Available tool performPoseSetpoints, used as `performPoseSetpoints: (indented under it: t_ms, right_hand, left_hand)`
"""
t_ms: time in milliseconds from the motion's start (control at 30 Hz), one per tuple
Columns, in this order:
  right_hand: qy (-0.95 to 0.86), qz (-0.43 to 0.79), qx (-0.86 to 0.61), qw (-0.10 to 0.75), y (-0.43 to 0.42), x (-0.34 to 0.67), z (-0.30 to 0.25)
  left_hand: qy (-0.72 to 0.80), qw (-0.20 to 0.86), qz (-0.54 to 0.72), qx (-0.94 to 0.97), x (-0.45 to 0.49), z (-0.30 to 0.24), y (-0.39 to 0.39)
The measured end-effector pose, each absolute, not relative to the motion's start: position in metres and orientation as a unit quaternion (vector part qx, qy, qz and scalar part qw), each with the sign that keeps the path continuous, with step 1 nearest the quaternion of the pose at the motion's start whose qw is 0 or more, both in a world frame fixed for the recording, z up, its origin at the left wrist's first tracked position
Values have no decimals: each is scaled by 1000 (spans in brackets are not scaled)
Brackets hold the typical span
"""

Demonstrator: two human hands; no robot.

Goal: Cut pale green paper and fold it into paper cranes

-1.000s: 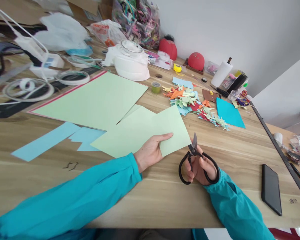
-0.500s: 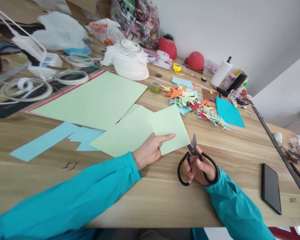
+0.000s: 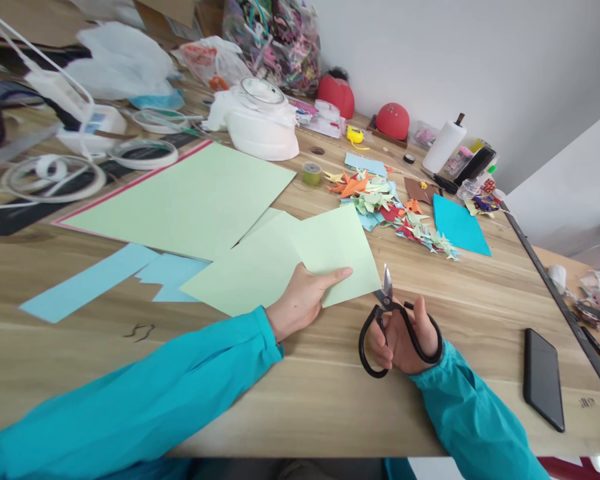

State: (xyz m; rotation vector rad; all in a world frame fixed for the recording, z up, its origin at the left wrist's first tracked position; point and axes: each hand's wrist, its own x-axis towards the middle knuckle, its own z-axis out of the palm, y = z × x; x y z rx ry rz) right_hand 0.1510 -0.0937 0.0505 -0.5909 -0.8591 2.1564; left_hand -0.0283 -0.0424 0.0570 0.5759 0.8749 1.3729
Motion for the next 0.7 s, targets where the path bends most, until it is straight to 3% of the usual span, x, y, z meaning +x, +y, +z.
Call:
performPoseSetpoints:
  t_ms: [700]
  right_hand:
    - [-349, 823, -255, 368, -95, 147, 56]
  left_hand:
    - [405, 657, 584, 251, -28, 59, -45]
